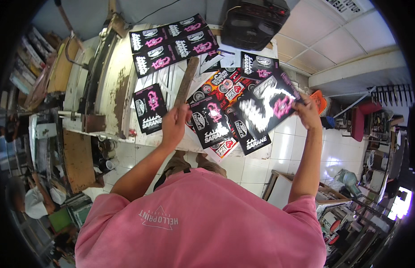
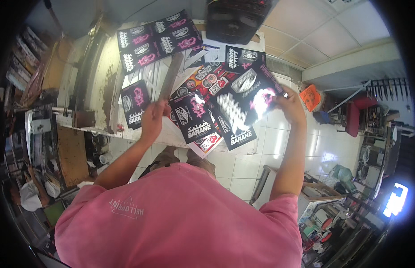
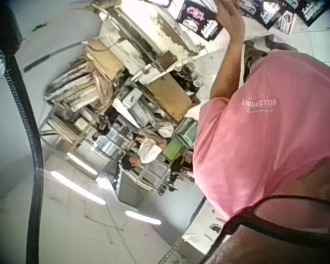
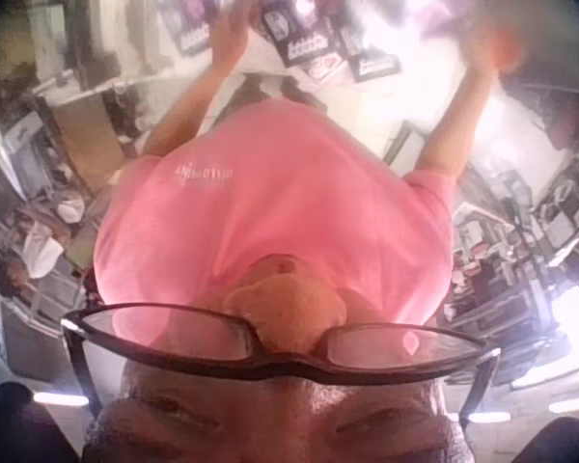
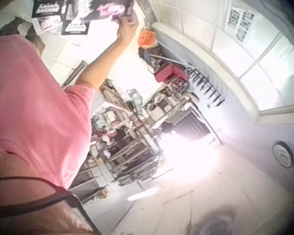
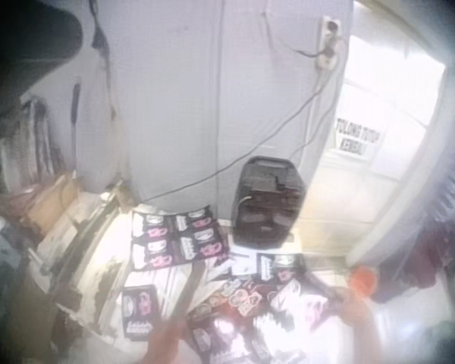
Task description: The person stacks several sheets of printed stickers, aligns them on a manual lever-operated paper cutter, and pulls the lever to cut the sheets into smaller sections.
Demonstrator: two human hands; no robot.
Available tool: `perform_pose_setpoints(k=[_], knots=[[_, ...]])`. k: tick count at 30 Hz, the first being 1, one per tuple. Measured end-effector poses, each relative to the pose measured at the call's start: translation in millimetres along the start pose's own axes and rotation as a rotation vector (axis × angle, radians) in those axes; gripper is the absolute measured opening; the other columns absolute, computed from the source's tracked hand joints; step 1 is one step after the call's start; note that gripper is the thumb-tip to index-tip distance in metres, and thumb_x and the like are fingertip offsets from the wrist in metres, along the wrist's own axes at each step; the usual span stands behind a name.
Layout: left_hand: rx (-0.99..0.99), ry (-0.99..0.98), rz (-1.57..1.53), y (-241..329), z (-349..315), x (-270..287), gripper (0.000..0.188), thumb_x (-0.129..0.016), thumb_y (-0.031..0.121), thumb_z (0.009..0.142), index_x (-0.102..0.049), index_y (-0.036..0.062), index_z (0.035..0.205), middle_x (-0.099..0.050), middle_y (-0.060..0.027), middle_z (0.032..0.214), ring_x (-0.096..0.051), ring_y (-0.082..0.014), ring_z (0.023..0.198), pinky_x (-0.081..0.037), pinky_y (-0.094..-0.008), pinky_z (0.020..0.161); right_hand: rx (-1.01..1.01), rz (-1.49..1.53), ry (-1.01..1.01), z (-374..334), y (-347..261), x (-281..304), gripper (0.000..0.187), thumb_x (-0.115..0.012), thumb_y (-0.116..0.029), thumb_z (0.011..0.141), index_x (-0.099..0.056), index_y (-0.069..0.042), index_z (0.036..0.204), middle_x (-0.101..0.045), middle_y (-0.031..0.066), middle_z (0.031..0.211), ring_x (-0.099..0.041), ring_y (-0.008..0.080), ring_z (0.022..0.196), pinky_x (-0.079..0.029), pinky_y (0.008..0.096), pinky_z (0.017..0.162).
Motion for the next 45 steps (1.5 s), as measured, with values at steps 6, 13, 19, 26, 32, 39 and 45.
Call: perform_pose_setpoints(k=[6,13,19,26,32,39,45], knots=[[0.488,-0.641,-0.455,-93.1,-86.9,-80.7,0.062,-0.059,0.023,0.104,-0.033,-0.0027,0.154,-0.061,-0.0152,0.131,-0.063,-0.0158,0.113,-0.053,-0.0298,0.094,-0.200,-0.242,-0.515,-5.7,57.2,-120.2,0.052,-0.068,0.002,0.081,-0.061,0.002,0.133,-0.072,0.0056,0.108,-0.067,0.0110,0.085,-0.058,0.0268,0.073],[0.397,-0.437,-0.653,-113.9,-75.0,-70.9,0.029,-0.060,0.010,0.102,-0.060,0.0016,0.129,-0.070,-0.0056,0.118,-0.067,-0.0104,0.105,-0.055,-0.0300,0.091,-0.284,-0.150,-0.623,26.2,98.2,-210.8,0.053,-0.067,0.001,0.087,-0.054,0.003,0.138,-0.070,0.0098,0.107,-0.068,0.0121,0.082,-0.057,0.0261,0.059],[0.469,-0.334,-0.718,-132.1,-55.8,-56.0,0.028,-0.062,0.014,0.102,-0.060,0.0045,0.128,-0.069,-0.0039,0.118,-0.067,-0.0131,0.105,-0.055,-0.0341,0.095,-0.292,-0.041,-0.223,56.1,145.6,-220.0,0.031,-0.076,-0.019,0.092,-0.065,-0.004,0.117,-0.068,0.0004,0.093,-0.063,0.0061,0.077,-0.050,0.0221,0.066],[0.538,-0.193,-0.790,-150.2,-53.0,-60.4,0.022,-0.061,0.008,0.101,-0.061,-0.0004,0.122,-0.070,-0.0075,0.111,-0.069,-0.0149,0.097,-0.059,-0.0337,0.086,-0.140,-0.073,-0.120,55.3,149.9,-244.3,0.051,-0.072,0.000,0.088,-0.051,0.007,0.134,-0.069,0.0114,0.113,-0.065,0.0148,0.097,-0.053,0.0270,0.082],[0.647,-0.167,-0.758,-172.5,-55.8,-92.5,0.025,-0.060,0.011,0.101,-0.059,0.0011,0.125,-0.068,-0.0078,0.113,-0.069,-0.0169,0.097,-0.059,-0.0336,0.082,-0.059,-0.486,0.019,82.1,210.3,-225.1,0.070,-0.072,-0.006,0.082,-0.045,0.009,0.145,-0.060,0.0272,0.137,-0.060,0.0348,0.126,-0.045,0.0379,0.107],[0.537,0.034,-0.518,-187.5,-34.8,-72.4,0.017,-0.068,0.012,0.096,-0.069,-0.0022,0.105,-0.073,-0.0092,0.093,-0.066,-0.0142,0.077,-0.051,-0.0313,0.069,0.074,-0.693,0.083,78.7,160.2,-249.9,0.063,-0.070,-0.012,0.084,-0.048,0.007,0.140,-0.061,0.0288,0.129,-0.059,0.0424,0.122,-0.046,0.0467,0.105],[0.587,-0.049,-0.254,-211.3,-20.0,-67.0,0.020,-0.070,0.016,0.095,-0.070,-0.0019,0.104,-0.074,-0.0118,0.094,-0.068,-0.0191,0.080,-0.052,-0.0354,0.072,0.078,-0.855,0.170,81.5,161.7,-262.8,0.060,-0.067,-0.013,0.082,-0.050,0.007,0.135,-0.058,0.0328,0.119,-0.057,0.0482,0.114,-0.049,0.0521,0.099]])
Point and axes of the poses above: each hand's wrist, its own z-axis towards the middle knuckle, its own x-axis out of the back of the hand, y = z × x, the point moved 8 cm from there along z, towards the middle knuckle
